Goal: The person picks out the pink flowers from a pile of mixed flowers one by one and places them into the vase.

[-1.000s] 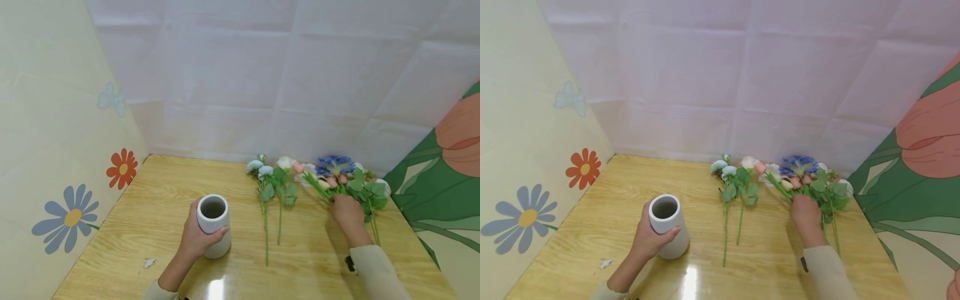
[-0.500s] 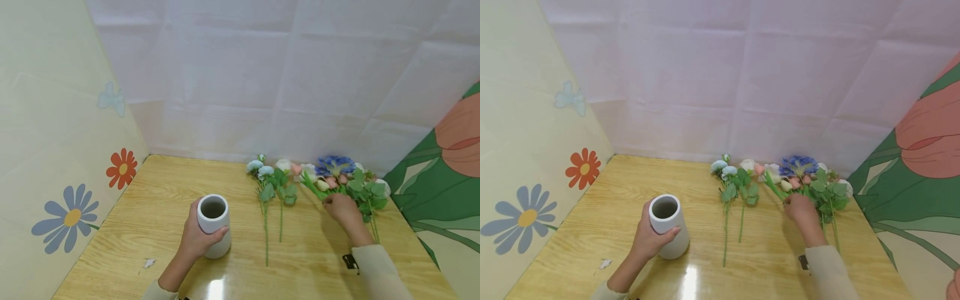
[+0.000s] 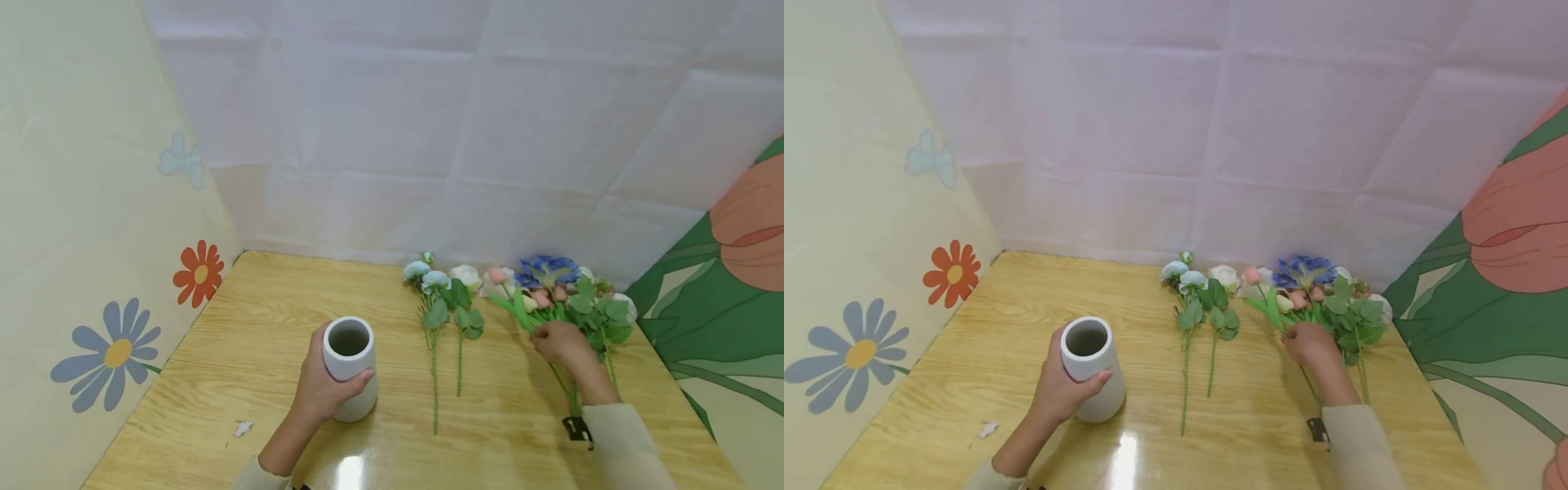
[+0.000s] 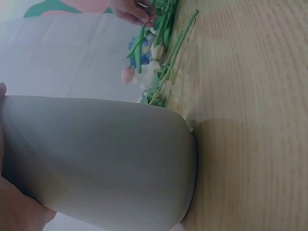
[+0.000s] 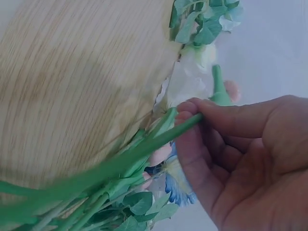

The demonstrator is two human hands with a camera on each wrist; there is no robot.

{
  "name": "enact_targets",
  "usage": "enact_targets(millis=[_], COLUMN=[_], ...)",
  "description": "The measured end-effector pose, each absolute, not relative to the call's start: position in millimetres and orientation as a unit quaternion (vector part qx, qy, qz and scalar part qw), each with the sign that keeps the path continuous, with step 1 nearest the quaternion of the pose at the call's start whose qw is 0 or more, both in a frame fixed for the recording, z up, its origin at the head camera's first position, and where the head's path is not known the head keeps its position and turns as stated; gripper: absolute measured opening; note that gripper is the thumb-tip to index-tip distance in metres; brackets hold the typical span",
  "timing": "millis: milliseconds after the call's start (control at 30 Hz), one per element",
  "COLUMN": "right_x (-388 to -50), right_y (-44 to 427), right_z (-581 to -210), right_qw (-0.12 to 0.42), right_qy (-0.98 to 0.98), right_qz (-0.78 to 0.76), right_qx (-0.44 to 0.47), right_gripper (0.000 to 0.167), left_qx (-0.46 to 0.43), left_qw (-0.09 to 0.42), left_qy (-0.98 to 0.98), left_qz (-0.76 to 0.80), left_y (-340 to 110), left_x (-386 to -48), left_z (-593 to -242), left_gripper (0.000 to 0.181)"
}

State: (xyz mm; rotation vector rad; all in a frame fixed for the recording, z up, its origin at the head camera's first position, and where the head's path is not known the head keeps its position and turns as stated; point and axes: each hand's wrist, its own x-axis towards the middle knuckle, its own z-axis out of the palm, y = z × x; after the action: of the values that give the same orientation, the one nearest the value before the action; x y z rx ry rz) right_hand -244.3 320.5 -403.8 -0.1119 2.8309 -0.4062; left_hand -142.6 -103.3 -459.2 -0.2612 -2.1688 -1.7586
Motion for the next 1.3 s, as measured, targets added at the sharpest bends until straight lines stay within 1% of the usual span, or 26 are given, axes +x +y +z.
enact_targets(millis=[133,400,567,667,800,1033,1300], right_x=[-245,-245,-245,-244,-243,-242,-237], right_y=[319,314,311,307,301,290,278], right_z=[-403,-402,-402,-400,-397,-393,-387], right_qw=[0.116,0.083,0.036,0.019,0.011,-0.014,-0.031], right_qy=[0.979,0.969,0.967,0.962,0.952,0.941,0.919], right_qz=[-0.167,-0.232,-0.254,-0.272,-0.306,-0.337,-0.393], right_qx=[-0.022,0.017,0.015,0.015,0.023,0.021,0.019], right_gripper=[0.044,0.046,0.047,0.048,0.049,0.043,0.042], left_qx=[-0.095,-0.096,-0.098,-0.099,-0.098,-0.099,-0.099], left_qw=[0.169,0.175,0.175,0.174,0.173,0.171,0.172], left_qy=[-0.761,-0.760,-0.759,-0.759,-0.761,-0.761,-0.760], left_qz=[-0.620,-0.618,-0.619,-0.619,-0.618,-0.618,-0.618], left_y=[-104,-103,-103,-103,-103,-103,-103], left_x=[-143,-142,-142,-143,-143,-143,-142], left_z=[-458,-458,-458,-458,-458,-458,-459], left_gripper=[0.091,0.091,0.091,0.090,0.090,0.090,0.090])
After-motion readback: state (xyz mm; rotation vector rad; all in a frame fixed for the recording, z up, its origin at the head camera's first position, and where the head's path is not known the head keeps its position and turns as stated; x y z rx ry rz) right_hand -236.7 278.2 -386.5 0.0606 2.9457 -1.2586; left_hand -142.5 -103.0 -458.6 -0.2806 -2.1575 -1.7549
